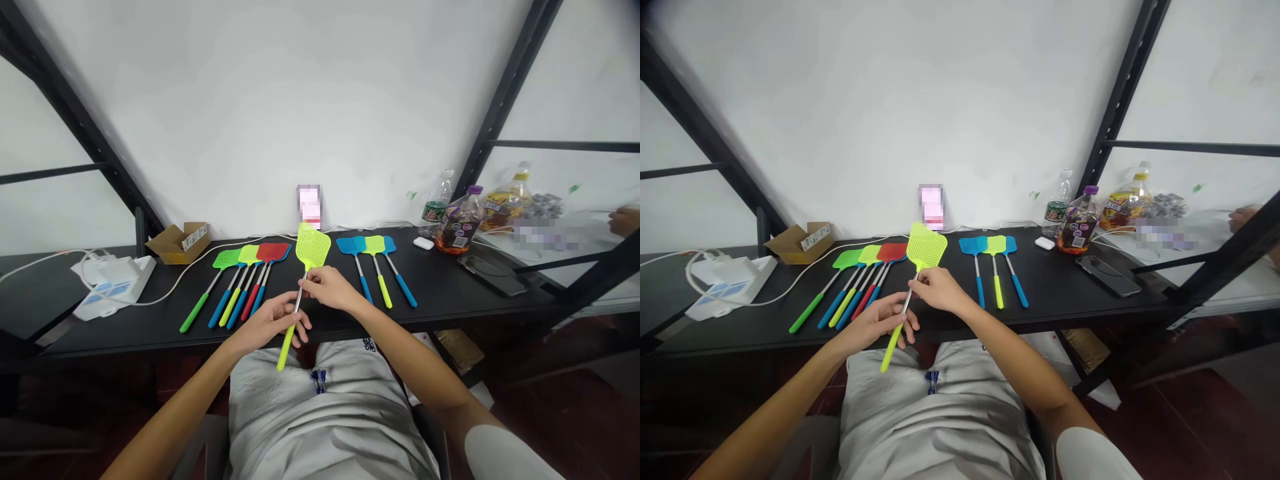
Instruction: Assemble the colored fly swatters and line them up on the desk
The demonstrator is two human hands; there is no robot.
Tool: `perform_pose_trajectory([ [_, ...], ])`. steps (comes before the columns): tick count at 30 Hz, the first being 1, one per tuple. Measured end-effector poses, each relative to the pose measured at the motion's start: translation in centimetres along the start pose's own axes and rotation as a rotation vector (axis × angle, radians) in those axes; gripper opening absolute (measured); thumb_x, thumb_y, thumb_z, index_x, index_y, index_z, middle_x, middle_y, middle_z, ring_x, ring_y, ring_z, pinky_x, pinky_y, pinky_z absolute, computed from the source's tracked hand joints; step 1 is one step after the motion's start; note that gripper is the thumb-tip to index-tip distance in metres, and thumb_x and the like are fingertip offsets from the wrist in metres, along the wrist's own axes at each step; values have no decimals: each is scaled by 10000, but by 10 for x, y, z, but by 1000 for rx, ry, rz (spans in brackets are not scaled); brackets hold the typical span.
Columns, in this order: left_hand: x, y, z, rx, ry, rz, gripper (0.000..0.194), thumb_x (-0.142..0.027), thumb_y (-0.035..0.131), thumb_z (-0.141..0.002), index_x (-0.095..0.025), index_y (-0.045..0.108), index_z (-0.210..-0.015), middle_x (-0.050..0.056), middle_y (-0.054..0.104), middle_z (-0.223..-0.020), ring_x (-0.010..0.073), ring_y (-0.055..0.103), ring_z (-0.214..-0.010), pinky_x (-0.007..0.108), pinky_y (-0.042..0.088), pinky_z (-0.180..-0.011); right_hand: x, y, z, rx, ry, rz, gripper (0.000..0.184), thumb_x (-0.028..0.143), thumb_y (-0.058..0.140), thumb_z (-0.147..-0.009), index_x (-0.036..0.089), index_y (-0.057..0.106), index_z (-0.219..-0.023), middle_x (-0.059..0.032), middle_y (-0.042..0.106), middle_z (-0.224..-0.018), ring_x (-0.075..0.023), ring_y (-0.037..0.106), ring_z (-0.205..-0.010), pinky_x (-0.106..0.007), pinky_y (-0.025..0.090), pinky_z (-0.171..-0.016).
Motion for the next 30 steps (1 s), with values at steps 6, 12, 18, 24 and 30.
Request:
perform_pose_trajectory([
  [6, 3, 0, 1, 14, -14, -113, 363, -389, 640, -919, -110, 578, -1143, 130, 705, -934, 221, 724, -749, 312, 599, -582, -18, -44, -5, -265, 90, -175, 261, 379, 433, -963, 209, 470, -767, 18, 613, -650, -105, 585, -505, -218, 417, -516],
  [12, 8, -2, 0, 25, -11, -95, 364, -425, 626, -919, -116, 605, -1110, 98, 687, -851, 210, 715, -695, 290, 584, -526, -32, -103, 2, -453, 106, -253, 310, 519, 447, -951, 228, 471, -850, -3, 650, -662, -122, 573, -474, -226, 399, -455],
  [18, 5, -2, 1, 18, -11, -102, 343, -431, 629, -914, -119, 609, -1056, 85, 680, -819, 191, 696, -642, 264, 555, -484, -50, -148, 15, -479, 220, 32, 352, 491, 499, -908, 182, 658, -846, -25, 655, -607, -172, 606, -553, -268, 425, -547],
  [24, 6, -3, 2, 12, -11, -118, 355, -446, 618, -918, -121, 606, -1061, 74, 672, -805, 178, 680, -622, 267, 556, -480, -65, -163, 18, -387, 361, 555, 373, 386, 523, -901, 175, 663, -628, -95, 701, -679, -235, 662, -749, -289, 391, -643],
  [30, 7, -3, 1, 19, -11, -112, 346, -433, 624, -917, -118, 605, -1059, 75, 671, -809, 168, 674, -616, 253, 554, -477, -77, -146, 13, -277, 476, 764, 347, 360, 516, -930, 159, 684, -703, -170, 696, -769, -277, 668, -803, -318, 427, -669],
])
Point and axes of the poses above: each hand's wrist, its own z-axis away from the middle knuckle, its own y-axis out of the palm, x = y × z, the point moved 6 cm from there along -z, towards the middle knuckle
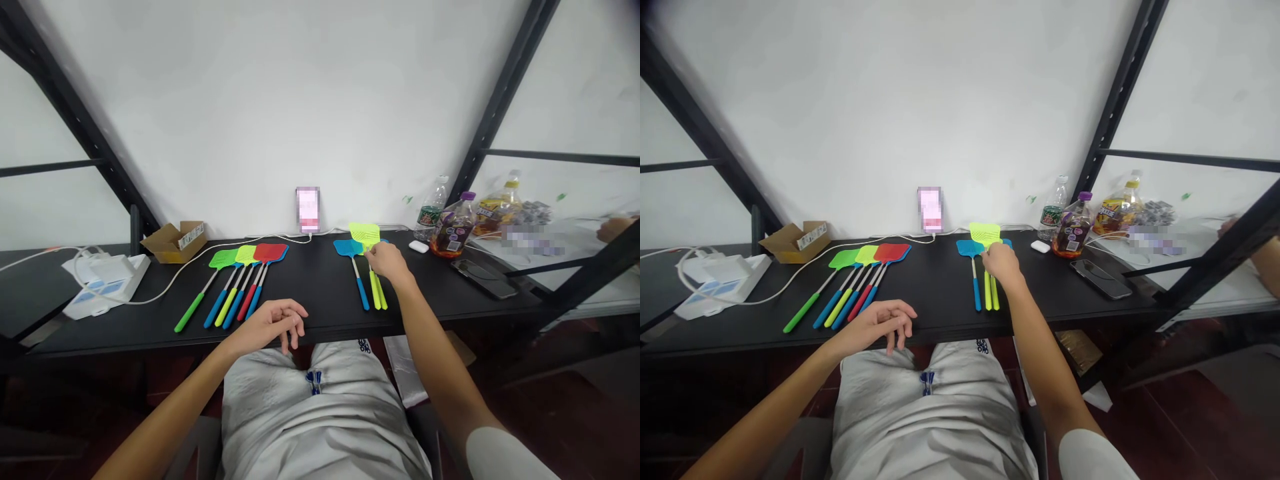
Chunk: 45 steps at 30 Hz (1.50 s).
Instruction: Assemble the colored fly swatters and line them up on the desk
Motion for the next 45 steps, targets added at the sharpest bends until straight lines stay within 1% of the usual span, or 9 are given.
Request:
perform_pose_trajectory([
  [4, -1, 1, -1, 5, 2, 0, 324, -419, 622, -921, -123, 606, -1051, 65, 669, -800, 171, 679, -616, 256, 551, -474, 3, 8, 2, 34, 11, 23, 267, 330, 530, -926, 148, 691, -815, -188, 690, -838, -292, 670, -851, -337, 453, -683],
  [10, -1, 1, -1, 13, 2, -1, 310, -407, 613, -928, -125, 595, -1055, 66, 666, -809, 175, 684, -623, 257, 551, -477, 8, 15, 7, 94, -9, 33, 82, 186, 596, -849, 149, 670, -851, -173, 669, -858, -300, 666, -828, -349, 462, -666],
  [16, -2, 1, 0, 12, 5, -12, 312, -405, 601, -937, -118, 596, -1061, 72, 663, -814, 176, 683, -630, 255, 549, -479, 11, 12, 10, 80, -5, 31, 186, 149, 586, -854, 143, 647, -1030, -198, 656, -1013, -326, 652, -950, -357, 470, -716],
  [21, -1, 1, 0, 14, 5, -9, 311, -407, 607, -934, -122, 596, -1059, 66, 663, -810, 176, 683, -626, 257, 547, -478, 13, 10, 12, 69, -7, 41, 194, 151, 554, -880, 140, 638, -1055, -196, 651, -1061, -329, 649, -1003, -348, 466, -738],
  [27, 1, 0, -1, 14, 6, -11, 298, -398, 599, -941, -128, 596, -1066, 63, 666, -813, 172, 681, -626, 256, 551, -482, 13, 10, 11, 75, 18, 57, 236, 239, 571, -900, 145, 632, -1108, -173, 648, -1103, -329, 644, -1044, -341, 474, -750],
  [30, 2, 0, 0, 10, 10, -21, 297, -401, 589, -946, -131, 600, -1070, 60, 664, -812, 170, 677, -624, 257, 550, -480, 13, 11, 11, 92, 26, 66, 253, 259, 613, -875, 150, 643, -1102, -162, 650, -1087, -320, 647, -1035, -334, 476, -751],
  [33, 2, -1, 0, 8, 11, -34, 296, -402, 581, -951, -134, 599, -1075, 63, 666, -821, 171, 681, -629, 257, 549, -486, 13, 12, 11, 109, 27, 74, 256, 240, 644, -841, 149, 655, -1080, -154, 651, -1058, -314, 652, -1017, -329, 475, -743],
  [40, 2, -1, 0, 17, 12, -35, 291, -397, 575, -954, -132, 589, -1073, 65, 667, -825, 169, 681, -627, 253, 545, -486, 12, 13, 13, 119, 39, 76, 218, 168, 609, -823, 153, 651, -1036, -141, 643, -1004, -293, 658, -947, -305, 452, -663],
  [45, 2, 0, 0, 9, 8, -33, 289, -400, 574, -951, -136, 581, -1071, 56, 656, -821, 171, 675, -632, 266, 545, -489, 11, 15, 11, 121, 32, 85, 161, 119, 603, -796, 149, 653, -946, -127, 627, -891, -271, 658, -866, -291, 429, -632],
])
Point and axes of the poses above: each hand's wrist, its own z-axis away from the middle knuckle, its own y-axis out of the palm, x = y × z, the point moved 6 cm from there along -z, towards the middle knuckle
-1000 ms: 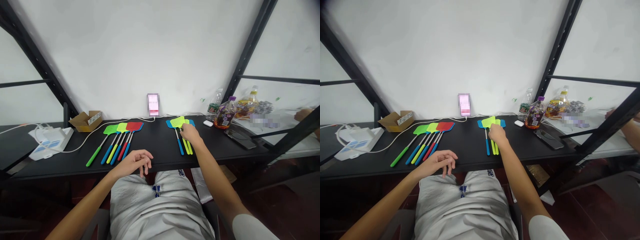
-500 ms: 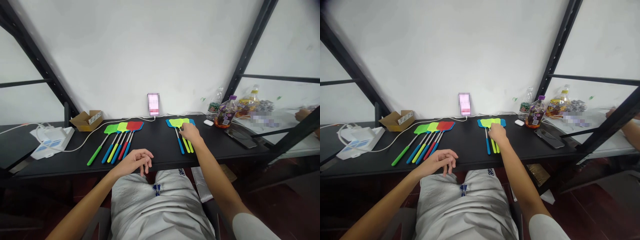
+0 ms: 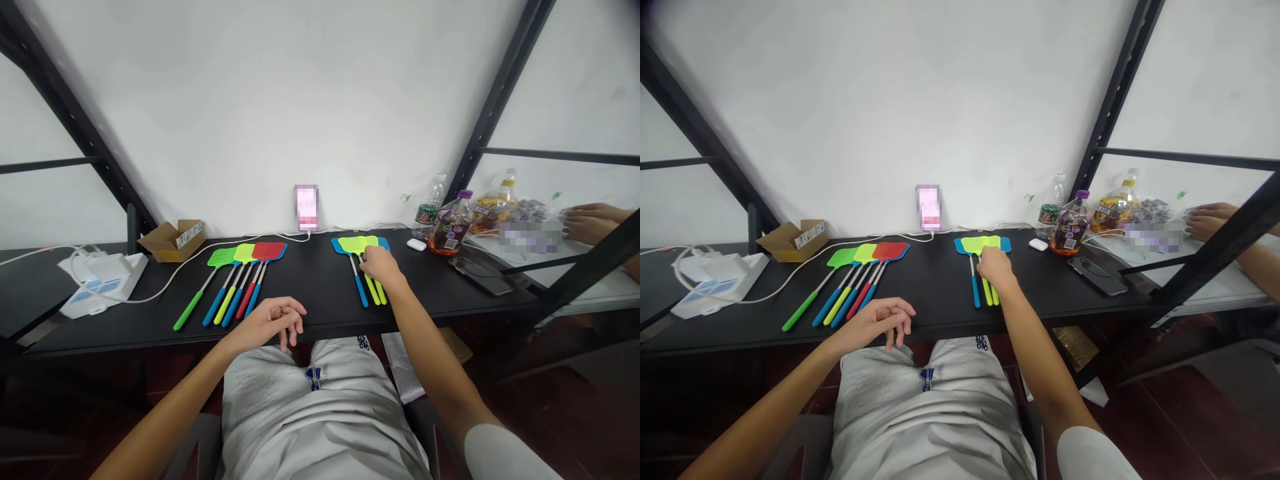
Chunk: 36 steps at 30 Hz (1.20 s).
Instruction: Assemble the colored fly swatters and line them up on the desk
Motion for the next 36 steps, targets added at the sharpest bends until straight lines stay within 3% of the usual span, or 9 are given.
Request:
perform_pose_trajectory([
  [5, -5, 5, 2, -63, -2, -167, 288, -427, 514, -970, -162, 592, -1050, 22, 630, -782, 134, 609, -565, 233, 459, -451, 0, 0, -1, -20, -4, 7, 139, 113, 592, -801, 156, 642, -924, -117, 624, -874, -272, 659, -860, -290, 421, -630],
  [11, -28, -21, 11, -424, 98, -940, 250, -367, 481, -976, -194, 657, -934, 18, 663, -765, 155, 607, -689, 269, 430, -621, -1, -3, 1, -58, -10, -10, 152, 144, 580, -831, 158, 627, -974, -133, 645, -989, -277, 653, -924, -286, 405, -634],
  [15, -35, -51, 22, -705, -68, -1439, 265, -347, 455, -965, -174, 654, -936, 79, 694, -887, 249, 660, -862, 317, 438, -661, 0, -7, 0, -107, -5, -29, 141, 214, 556, -891, 156, 624, -1000, -135, 647, -983, -263, 650, -894, -283, 394, -636],
  [17, -33, -61, 25, -756, -166, -1573, 285, -346, 437, -963, -162, 652, -926, 114, 692, -944, 291, 660, -947, 335, 453, -671, 1, -10, 0, -143, -6, -41, 156, 248, 554, -907, 157, 627, -1011, -133, 648, -969, -259, 646, -887, -283, 391, -644],
  [26, -19, -70, 24, -765, -409, -1608, 472, -369, 284, -1004, -112, 679, -978, 180, 682, -998, 335, 696, -895, 375, 492, -666, 4, -13, 2, -184, -17, -60, 154, 292, 543, -917, 178, 642, -951, -112, 652, -911, -235, 619, -820, -286, 374, -636],
  [36, -15, -71, 20, -722, -464, -1565, 486, -384, 312, -996, -78, 690, -1021, 226, 685, -1062, 373, 705, -898, 424, 515, -708, 8, -13, 2, -175, -36, -84, 180, 304, 524, -933, 173, 638, -886, -104, 651, -849, -232, 611, -811, -284, 361, -638],
])
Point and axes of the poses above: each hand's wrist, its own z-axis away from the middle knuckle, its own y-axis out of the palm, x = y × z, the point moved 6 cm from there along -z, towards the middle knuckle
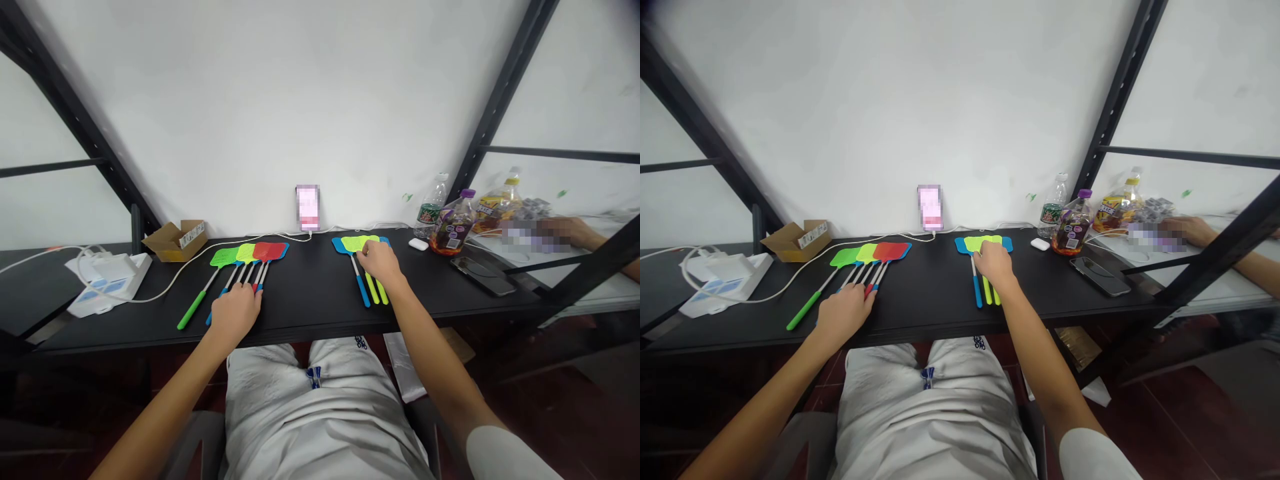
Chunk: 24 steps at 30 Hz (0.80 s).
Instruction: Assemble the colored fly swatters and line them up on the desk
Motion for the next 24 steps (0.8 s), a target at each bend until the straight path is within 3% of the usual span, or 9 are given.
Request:
perform_pose_trajectory([
  [6, 0, 0, 0, 20, -13, -7, 447, -374, 341, -994, -89, 685, -1008, 205, 672, -1057, 365, 702, -912, 404, 511, -705, 3, -1, 2, 9, -24, -7, 204, 319, 512, -936, 174, 639, -869, -99, 658, -838, -233, 616, -821, -282, 342, -615],
  [11, -3, -1, 2, -78, 6, -16, 432, -322, 294, -1007, -85, 655, -992, 186, 646, -1044, 343, 703, -846, 369, 475, -633, 2, -3, 2, -12, -15, -9, 203, 324, 519, -930, 174, 653, -899, -105, 674, -863, -246, 626, -854, -284, 347, -620],
  [16, -10, -17, 13, -197, 36, -24, 450, -367, 274, -1023, -114, 642, -969, 155, 634, -991, 304, 685, -798, 321, 386, -558, 3, -6, 1, -66, -19, -61, 243, 364, 514, -939, 179, 664, -888, -106, 697, -877, -244, 641, -871, -277, 368, -639],
  [19, -22, -25, 22, -240, 117, 20, 420, -382, 312, -1022, -144, 641, -915, 124, 633, -943, 265, 667, -776, 316, 359, -560, 8, -10, 3, -97, -93, -237, 327, 442, 464, -969, 188, 660, -907, -70, 699, -786, -216, 652, -812, -260, 388, -640],
  [24, -47, -25, 36, -268, 310, 119, 385, -379, 353, -1022, -176, 634, -855, 89, 632, -887, 204, 640, -741, 305, 321, -563, 15, -14, 9, -44, -174, -654, 485, 547, 305, -1016, 186, 618, -1100, 11, 627, -568, -150, 588, -527, -233, 424, -574],
])
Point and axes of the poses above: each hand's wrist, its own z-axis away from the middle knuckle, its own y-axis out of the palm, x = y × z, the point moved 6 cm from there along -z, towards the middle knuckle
